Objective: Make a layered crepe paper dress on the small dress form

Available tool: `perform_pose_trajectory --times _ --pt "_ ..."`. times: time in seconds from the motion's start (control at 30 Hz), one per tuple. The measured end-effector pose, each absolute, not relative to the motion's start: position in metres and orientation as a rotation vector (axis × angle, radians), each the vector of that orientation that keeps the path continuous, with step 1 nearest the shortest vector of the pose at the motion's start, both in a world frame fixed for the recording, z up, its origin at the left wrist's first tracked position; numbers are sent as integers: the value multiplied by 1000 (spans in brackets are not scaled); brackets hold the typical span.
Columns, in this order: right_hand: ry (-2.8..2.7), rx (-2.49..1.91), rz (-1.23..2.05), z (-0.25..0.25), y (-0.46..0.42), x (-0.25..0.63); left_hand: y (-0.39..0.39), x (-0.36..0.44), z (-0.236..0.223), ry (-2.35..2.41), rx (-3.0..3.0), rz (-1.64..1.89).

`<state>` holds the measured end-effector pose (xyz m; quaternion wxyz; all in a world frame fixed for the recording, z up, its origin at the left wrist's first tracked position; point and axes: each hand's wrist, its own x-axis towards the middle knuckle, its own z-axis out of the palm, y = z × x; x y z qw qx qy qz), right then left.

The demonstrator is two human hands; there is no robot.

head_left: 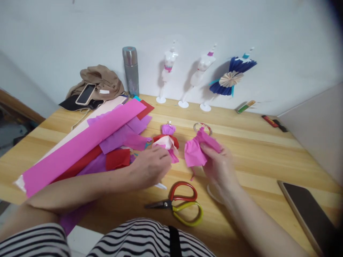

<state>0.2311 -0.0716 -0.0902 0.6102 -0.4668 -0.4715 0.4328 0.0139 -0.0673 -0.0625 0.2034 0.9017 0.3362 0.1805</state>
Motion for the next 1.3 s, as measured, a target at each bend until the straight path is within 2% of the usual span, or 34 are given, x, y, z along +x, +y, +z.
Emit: perform_pose_trajectory --times 0.17,0.3,0.53,0.77,0.87,1.07,1.3 --pt "-1251 -1121 681 -87 -83 226 -90 14 -53 901 1657 544" --pt "-1579 -1046 455 -93 -92 215 -97 12 -50 747 1214 536" --pt "-1608 -1066 531 -95 -97 203 -101 18 -50 706 605 655" --pt "-1445 -1146 740 -105 -88 206 -85 3 -51 802 854 573" --pt "-1529 -1113 685 -106 -90 204 -85 3 -52 825 952 488" --pt "-1782 -979 517 -108 -97 202 -92 11 -52 751 612 519" --pt "-2056 -860 603 -107 -111 212 -81 12 -53 934 753 438"
